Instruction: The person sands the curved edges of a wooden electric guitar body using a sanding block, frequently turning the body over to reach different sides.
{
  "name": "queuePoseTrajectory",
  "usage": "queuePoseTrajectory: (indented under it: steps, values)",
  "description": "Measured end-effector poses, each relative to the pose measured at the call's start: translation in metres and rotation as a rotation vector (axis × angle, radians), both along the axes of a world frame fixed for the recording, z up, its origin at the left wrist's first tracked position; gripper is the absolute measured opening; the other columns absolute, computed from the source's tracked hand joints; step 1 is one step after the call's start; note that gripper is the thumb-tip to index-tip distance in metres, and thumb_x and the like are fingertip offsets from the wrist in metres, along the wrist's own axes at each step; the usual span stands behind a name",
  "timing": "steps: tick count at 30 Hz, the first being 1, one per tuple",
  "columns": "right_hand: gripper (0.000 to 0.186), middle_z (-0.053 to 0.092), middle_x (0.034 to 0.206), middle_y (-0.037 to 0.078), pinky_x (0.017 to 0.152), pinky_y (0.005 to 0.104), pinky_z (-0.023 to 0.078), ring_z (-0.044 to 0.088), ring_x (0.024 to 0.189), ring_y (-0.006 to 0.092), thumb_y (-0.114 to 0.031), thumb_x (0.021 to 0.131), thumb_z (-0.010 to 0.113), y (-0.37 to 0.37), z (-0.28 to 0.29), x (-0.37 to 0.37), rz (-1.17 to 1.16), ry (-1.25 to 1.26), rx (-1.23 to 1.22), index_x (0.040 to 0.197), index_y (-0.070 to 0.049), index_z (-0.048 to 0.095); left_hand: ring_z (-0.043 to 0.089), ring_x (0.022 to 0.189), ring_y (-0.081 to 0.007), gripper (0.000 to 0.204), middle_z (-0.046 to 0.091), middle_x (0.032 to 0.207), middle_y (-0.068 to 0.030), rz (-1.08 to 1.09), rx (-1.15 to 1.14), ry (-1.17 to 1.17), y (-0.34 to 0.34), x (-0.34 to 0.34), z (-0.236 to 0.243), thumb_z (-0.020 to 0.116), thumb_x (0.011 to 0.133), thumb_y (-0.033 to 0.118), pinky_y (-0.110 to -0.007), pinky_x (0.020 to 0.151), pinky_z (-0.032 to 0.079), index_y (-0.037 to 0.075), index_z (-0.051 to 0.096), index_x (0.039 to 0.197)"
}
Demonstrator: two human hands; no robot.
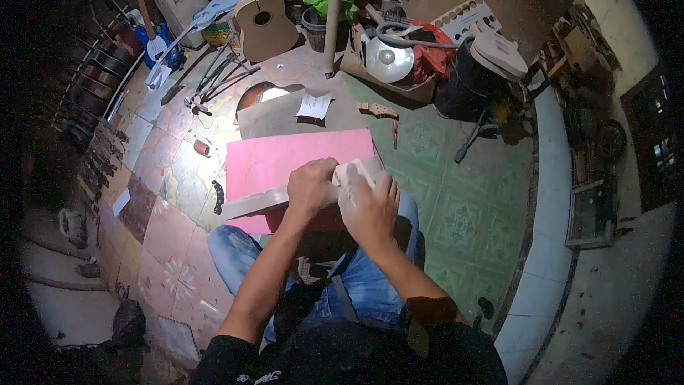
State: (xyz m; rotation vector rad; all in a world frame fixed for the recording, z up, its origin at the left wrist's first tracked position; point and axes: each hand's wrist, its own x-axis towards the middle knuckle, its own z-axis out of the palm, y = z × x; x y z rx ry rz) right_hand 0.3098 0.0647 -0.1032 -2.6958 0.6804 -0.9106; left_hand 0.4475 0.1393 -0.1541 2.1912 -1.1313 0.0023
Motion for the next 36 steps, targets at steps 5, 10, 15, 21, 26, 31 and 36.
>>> queuePoseTrajectory:
  steps: [5, 10, 15, 21, 26, 31, 36]
  values:
    - [0.041, 0.054, 0.097, 0.019, 0.083, 0.0497, 0.048, 0.058, 0.094, 0.0407, -0.022, 0.081, 0.078, -0.075, -0.016, 0.026, -0.101, -0.232, 0.522, 0.121, -0.013, 0.071, 0.069, 0.076, -0.0321, 0.048, 0.067, 0.076, -0.0107, -0.026, -0.04, -0.046, -0.005, -0.008, 0.007, 0.086, 0.065, 0.049, -0.046, 0.065, 0.054, 0.009, 0.065, 0.082]
    - [0.024, 0.059, 0.099, 0.022, 0.081, 0.0467, 0.05, 0.061, 0.09, 0.0401, -0.018, 0.092, 0.072, -0.03, -0.009, 0.003, -0.009, -0.062, 0.001, 0.113, -0.007, 0.069, 0.069, 0.074, -0.0315, 0.049, 0.067, 0.074, -0.0098, 0.008, -0.029, -0.062, -0.005, -0.008, 0.004, 0.086, 0.066, 0.051, -0.046, 0.063, 0.054, 0.01, 0.067, 0.084]
    - [0.03, 0.054, 0.094, 0.019, 0.08, 0.0469, 0.049, 0.058, 0.087, 0.0395, -0.02, 0.089, 0.074, -0.027, -0.012, 0.012, -0.063, -0.147, 0.312, 0.118, -0.012, 0.071, 0.069, 0.073, -0.0316, 0.05, 0.066, 0.073, -0.0091, 0.007, -0.031, -0.073, 0.001, -0.001, 0.004, 0.086, 0.064, 0.051, -0.046, 0.063, 0.054, 0.01, 0.066, 0.083]
    - [0.039, 0.053, 0.099, 0.02, 0.083, 0.0492, 0.048, 0.057, 0.094, 0.0414, -0.021, 0.085, 0.075, -0.084, -0.028, 0.013, -0.081, -0.233, 0.553, 0.124, -0.015, 0.07, 0.069, 0.074, -0.0317, 0.05, 0.066, 0.074, -0.0091, -0.053, -0.03, -0.078, -0.01, -0.015, 0.01, 0.086, 0.064, 0.051, -0.046, 0.063, 0.053, 0.01, 0.066, 0.084]
    - [0.028, 0.056, 0.1, 0.021, 0.083, 0.0477, 0.049, 0.058, 0.091, 0.0407, -0.015, 0.091, 0.069, -0.031, -0.005, 0.005, 0.009, -0.018, 0.05, 0.118, -0.009, 0.067, 0.069, 0.075, -0.0314, 0.049, 0.068, 0.078, -0.0103, -0.004, -0.03, -0.049, -0.003, -0.008, 0.005, 0.083, 0.068, 0.053, -0.046, 0.063, 0.055, 0.01, 0.066, 0.084]
    - [0.034, 0.057, 0.109, 0.022, 0.086, 0.0506, 0.048, 0.058, 0.098, 0.0417, -0.019, 0.085, 0.073, -0.018, -0.003, 0.008, -0.047, -0.083, 0.282, 0.118, -0.011, 0.068, 0.069, 0.075, -0.0311, 0.045, 0.068, 0.078, -0.0106, 0.022, 0.029, -0.033, 0.001, -0.005, 0.014, 0.084, 0.068, 0.049, -0.045, 0.064, 0.055, 0.01, 0.065, 0.082]
    - [0.043, 0.056, 0.122, 0.024, 0.093, 0.054, 0.046, 0.057, 0.105, 0.043, -0.021, 0.082, 0.077, -0.084, -0.03, 0.011, -0.12, -0.147, 0.601, 0.124, -0.014, 0.07, 0.069, 0.074, -0.0309, 0.044, 0.067, 0.076, -0.0104, -0.053, -0.046, -0.085, -0.012, -0.015, 0.011, 0.084, 0.067, 0.047, -0.046, 0.063, 0.054, 0.01, 0.064, 0.082]
